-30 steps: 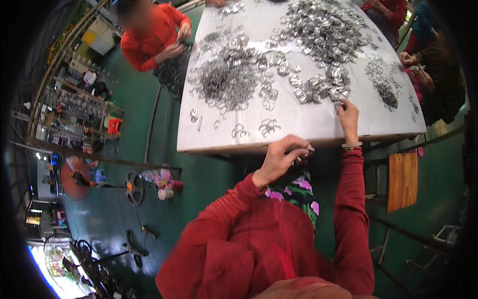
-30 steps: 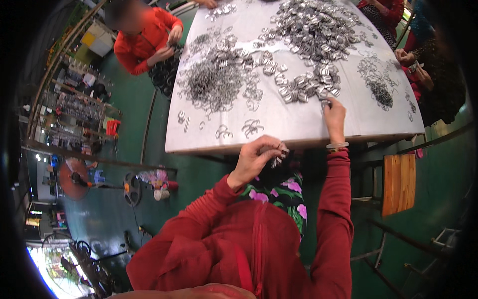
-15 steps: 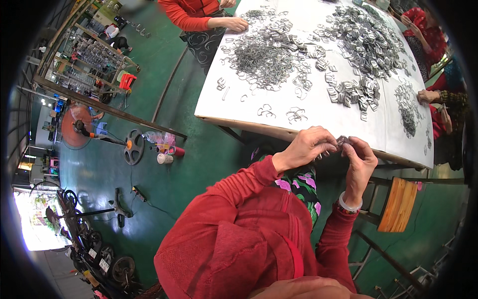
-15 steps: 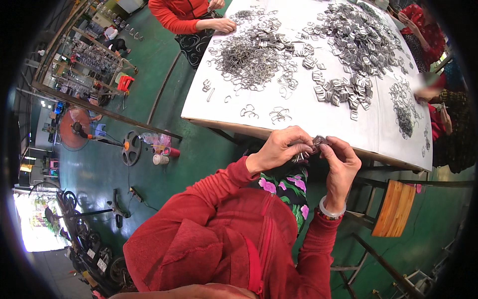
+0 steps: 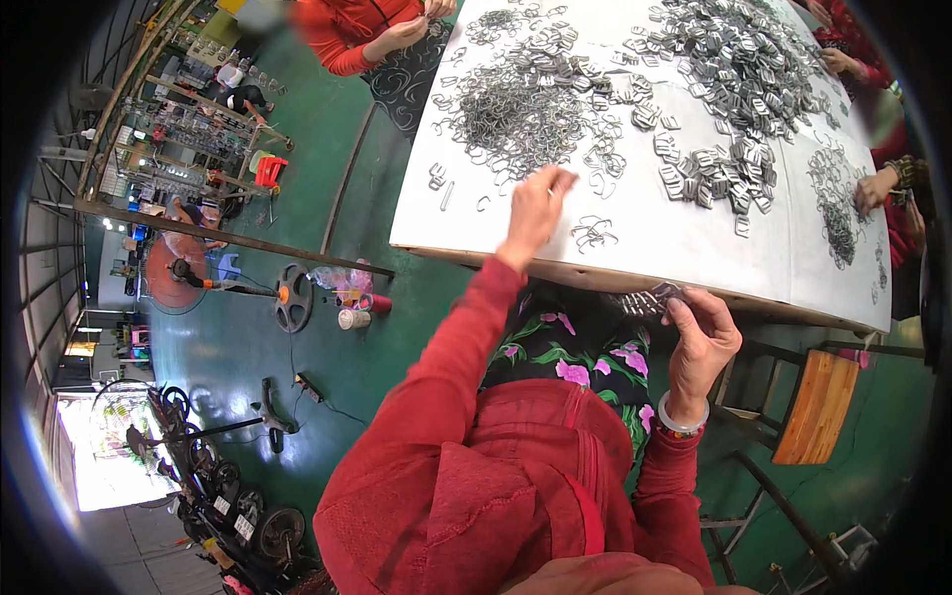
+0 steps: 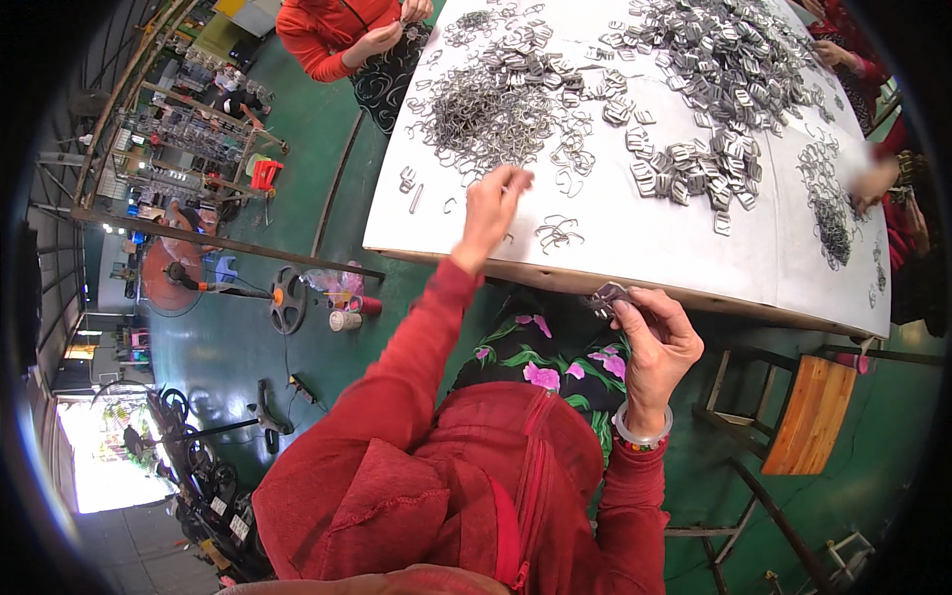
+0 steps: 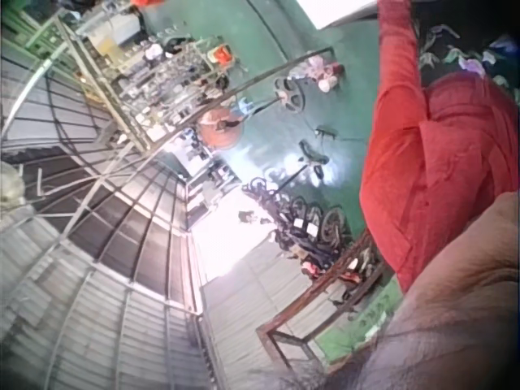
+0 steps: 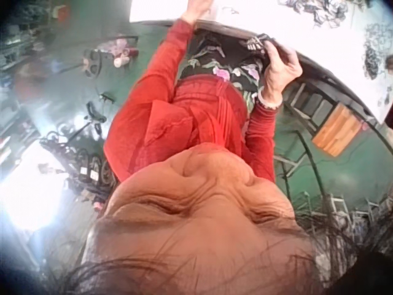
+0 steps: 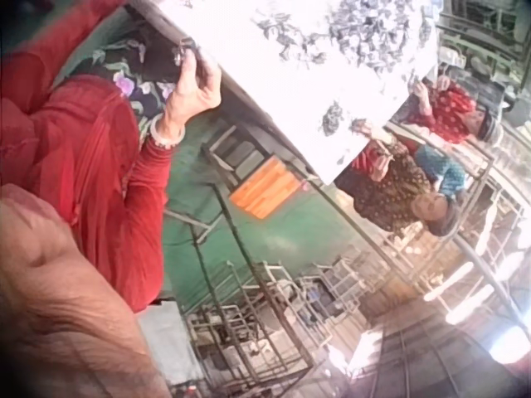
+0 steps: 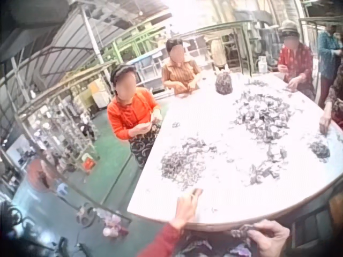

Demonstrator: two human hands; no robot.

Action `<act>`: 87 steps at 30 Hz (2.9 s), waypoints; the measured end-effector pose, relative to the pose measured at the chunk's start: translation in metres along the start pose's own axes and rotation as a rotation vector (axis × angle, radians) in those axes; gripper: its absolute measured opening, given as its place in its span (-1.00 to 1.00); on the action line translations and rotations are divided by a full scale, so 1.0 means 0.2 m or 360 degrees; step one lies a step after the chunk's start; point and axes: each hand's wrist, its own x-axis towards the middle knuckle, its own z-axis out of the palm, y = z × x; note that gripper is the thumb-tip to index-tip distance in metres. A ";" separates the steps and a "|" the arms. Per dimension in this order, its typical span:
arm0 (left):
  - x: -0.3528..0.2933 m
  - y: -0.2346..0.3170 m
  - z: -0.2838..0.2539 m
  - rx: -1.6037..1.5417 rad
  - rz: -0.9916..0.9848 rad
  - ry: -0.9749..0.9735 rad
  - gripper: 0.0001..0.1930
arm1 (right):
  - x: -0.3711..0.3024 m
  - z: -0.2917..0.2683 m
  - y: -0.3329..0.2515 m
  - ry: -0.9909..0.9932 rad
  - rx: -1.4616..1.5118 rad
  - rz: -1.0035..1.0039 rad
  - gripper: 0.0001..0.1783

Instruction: The person assembles small metal components at a table, picking up parts and joining them by hand. They occasionally drop a piece and retrieve it from the floor before continuing the assembly process.

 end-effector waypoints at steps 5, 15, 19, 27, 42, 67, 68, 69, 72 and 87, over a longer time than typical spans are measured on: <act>0.24 -0.38 0.10 0.0849 0.0112 -0.0176 -0.78 | 0.00 0.01 0.00 -0.0038 -0.0006 0.0046 -0.81; 0.30 -0.35 0.02 0.0457 0.0425 0.0116 -0.88 | 0.05 0.03 -0.02 -0.0048 -0.0308 0.0078 -0.81; 0.10 0.14 -0.12 -0.0682 -0.0080 -0.0257 -0.79 | 0.01 0.01 -0.02 -0.0060 -0.0228 0.0029 -0.80; -0.33 0.58 -0.11 -0.0715 0.0763 -0.0276 -0.86 | -0.02 0.07 -0.07 -0.0017 -0.0152 -0.0042 -0.78; -0.50 0.50 -0.06 -0.1292 -0.0070 -0.0381 -0.89 | 0.32 -0.39 0.01 0.0045 -0.0753 0.0072 -0.71; -0.43 0.57 -0.03 -0.0885 0.0627 -0.0315 -0.91 | 0.00 0.03 -0.18 -0.0267 -0.0543 -0.0218 -0.77; -0.43 0.57 -0.03 -0.0873 0.0643 -0.0283 -0.91 | 0.00 0.04 -0.18 -0.0238 -0.0493 -0.0172 -0.76; -0.44 0.57 -0.04 -0.0882 0.0602 -0.0277 -0.91 | 0.01 0.03 -0.17 -0.0198 -0.0443 -0.0123 -0.76; -0.44 0.57 -0.05 -0.0850 0.0551 -0.0266 -0.90 | 0.02 0.01 -0.13 -0.0145 -0.0254 -0.0055 -0.74; 0.05 -0.37 -0.06 0.0822 0.0419 -0.0116 -0.83 | 0.04 0.08 -0.18 -0.0134 -0.0360 -0.0026 -0.78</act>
